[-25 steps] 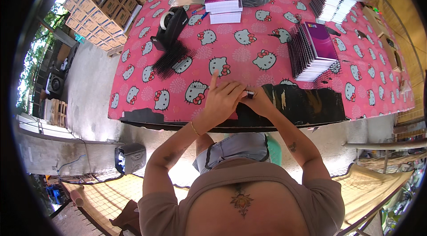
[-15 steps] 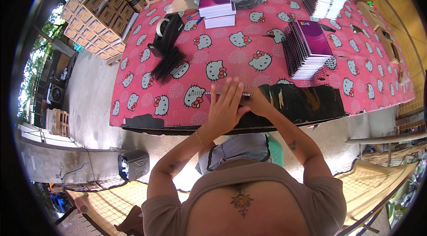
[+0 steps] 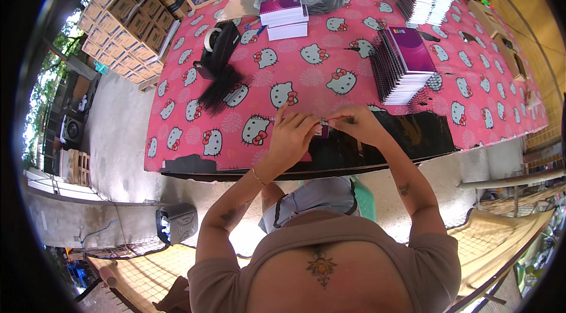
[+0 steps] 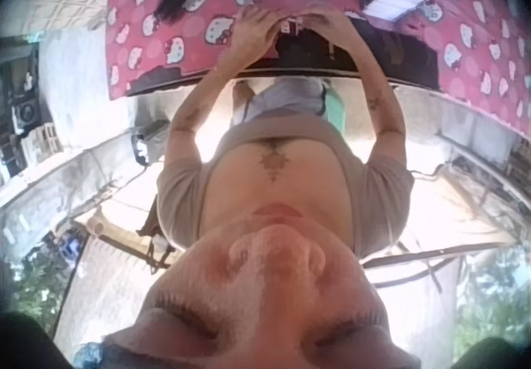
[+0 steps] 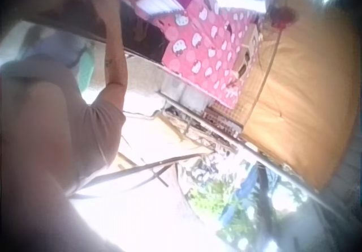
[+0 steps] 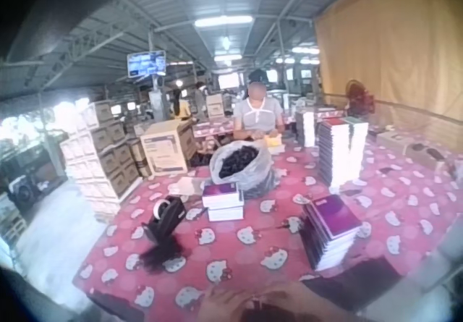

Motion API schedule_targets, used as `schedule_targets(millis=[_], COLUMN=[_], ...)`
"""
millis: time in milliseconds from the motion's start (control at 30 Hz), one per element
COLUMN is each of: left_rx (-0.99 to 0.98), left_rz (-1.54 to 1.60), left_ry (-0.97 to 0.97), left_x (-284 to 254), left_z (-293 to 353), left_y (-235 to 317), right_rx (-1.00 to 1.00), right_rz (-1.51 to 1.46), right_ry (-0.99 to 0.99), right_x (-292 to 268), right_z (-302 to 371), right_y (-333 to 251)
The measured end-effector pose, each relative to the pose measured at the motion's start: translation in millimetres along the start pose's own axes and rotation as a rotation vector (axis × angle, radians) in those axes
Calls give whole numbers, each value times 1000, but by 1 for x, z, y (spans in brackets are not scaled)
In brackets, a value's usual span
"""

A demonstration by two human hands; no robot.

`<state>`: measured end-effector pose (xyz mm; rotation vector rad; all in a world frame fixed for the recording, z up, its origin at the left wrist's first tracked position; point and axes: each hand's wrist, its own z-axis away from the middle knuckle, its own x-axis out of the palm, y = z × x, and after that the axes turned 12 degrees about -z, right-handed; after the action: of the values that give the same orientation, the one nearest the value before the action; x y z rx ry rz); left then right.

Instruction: The person picks up individual purple boxes, folds the ends, and places them into a stack on a table.

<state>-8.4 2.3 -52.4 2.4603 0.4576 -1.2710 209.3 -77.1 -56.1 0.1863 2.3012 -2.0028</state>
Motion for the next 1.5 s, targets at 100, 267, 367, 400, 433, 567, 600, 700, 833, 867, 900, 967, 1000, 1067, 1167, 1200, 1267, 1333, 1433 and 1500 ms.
schedule_targets(millis=[100, 267, 367, 400, 433, 567, 600, 700, 833, 867, 900, 967, 1000, 1067, 1167, 1200, 1267, 1333, 1433, 1500], left_rx=[8, 13, 47, 38, 29, -35, -17, 11, 87, 127, 162, 240, 278, 426, 435, 432, 421, 460, 90, -314], left_rz=[18, 7, -37, -12, 13, 171, 187, 284, 298, 242, 179, 138, 156, 291, 460, 495, 561, 541, 637, 900], left_ry=[-9, -4, 3, -8, -19, -97, -99, -76, -80, 16, 115, 294, 375, 482, 258, 220, 135, 152, 227, 173], left_x=[-1, -14, -21, -23, -25, -39, -42, -37, -44, -51, -58, -67, -64, -28, 51, 61, 70, 71, 81, 94], left_z=[-3, -11, -13, -15, -17, -34, -40, -51, -80, -95, -113, -155, -178, -218, -229, -229, -219, -224, -220, -223], left_y=[0, 8, 6, 5, 4, 11, 13, 20, 23, 24, 25, 38, 49, 58, 46, 46, 48, 48, 63, 76], right_rx=[-124, -204, -183, -144, -106, -227, -286, -419, -465, -522, -583, -404, -354, -250, -127, -89, -14, -47, -80, -55], right_rz=[82, 266, 241, 152, 63, -10, 95, 246, 348, 442, 531, 674, 577, 295, -19, 27, 81, -59, -325, -531], right_ry=[-82, 32, 214, 251, 287, 349, 392, 453, 452, 528, 600, 860, 828, 690, 416, 397, 370, 301, 425, 508], right_x=[-7, 7, 16, 19, 20, 15, 13, 8, -15, -27, -43, -90, -124, -164, -180, -181, -181, -191, -207, -210], right_z=[-4, -10, -8, -6, -4, 13, 15, 20, 29, 32, 33, 44, 46, 49, 36, 36, 39, 41, 34, 8], right_y=[-3, -9, -1, -3, -6, -21, -19, -23, -46, -69, -89, -97, -95, -78, -65, -62, -59, -59, -47, -43])
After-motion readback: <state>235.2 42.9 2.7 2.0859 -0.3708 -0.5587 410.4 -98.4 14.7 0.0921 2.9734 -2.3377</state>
